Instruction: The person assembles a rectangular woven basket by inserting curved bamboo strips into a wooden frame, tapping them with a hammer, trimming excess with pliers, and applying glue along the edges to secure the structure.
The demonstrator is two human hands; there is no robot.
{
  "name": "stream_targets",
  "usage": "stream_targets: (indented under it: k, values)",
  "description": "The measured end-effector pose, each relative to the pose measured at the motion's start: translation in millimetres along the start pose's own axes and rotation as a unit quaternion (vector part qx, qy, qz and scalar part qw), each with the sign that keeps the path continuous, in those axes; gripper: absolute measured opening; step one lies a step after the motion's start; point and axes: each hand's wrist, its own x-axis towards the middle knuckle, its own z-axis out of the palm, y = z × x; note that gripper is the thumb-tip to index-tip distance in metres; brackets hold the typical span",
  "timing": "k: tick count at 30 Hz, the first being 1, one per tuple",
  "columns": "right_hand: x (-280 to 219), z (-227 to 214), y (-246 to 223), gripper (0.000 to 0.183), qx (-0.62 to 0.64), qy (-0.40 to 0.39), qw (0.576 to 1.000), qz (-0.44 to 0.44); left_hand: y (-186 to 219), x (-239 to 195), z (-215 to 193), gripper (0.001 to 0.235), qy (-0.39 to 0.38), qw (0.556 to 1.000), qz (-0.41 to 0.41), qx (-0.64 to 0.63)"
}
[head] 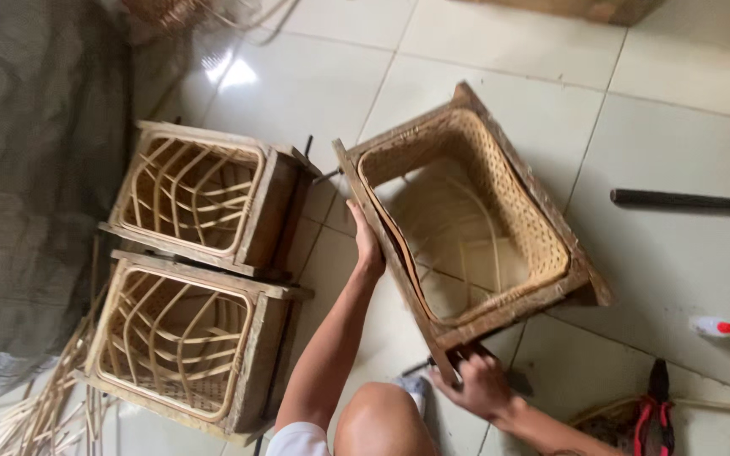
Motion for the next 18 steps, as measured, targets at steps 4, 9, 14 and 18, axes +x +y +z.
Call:
stream_targets:
  k: [4,9,14,18]
  values:
    - [23.1,-5.3,-8.0,0.062,-0.013,0.081,0.996,-0.032,2.3,-10.2,22.2,0.091,-0.035,0.999,0.0,0.036]
    - [29.6,-42.0,2.9,0.046,0.006,0.09,0.975,-0.204,-15.9,-75.9,40.1,0.098,-0.043,0.934,0.229,0.271]
    - [5.7,-152.6,71.6,0.017,0.151,0.466,0.863,-0.122,-45.0,-114.8,28.7,0.104,-0.032,0.909,0.245,0.337]
    - [9.7,-191.1,121.9,0.04,-0.042,0.39,0.909,0.14,-59.9,-94.9,12.5,0.102,-0.026,0.85,0.355,0.389]
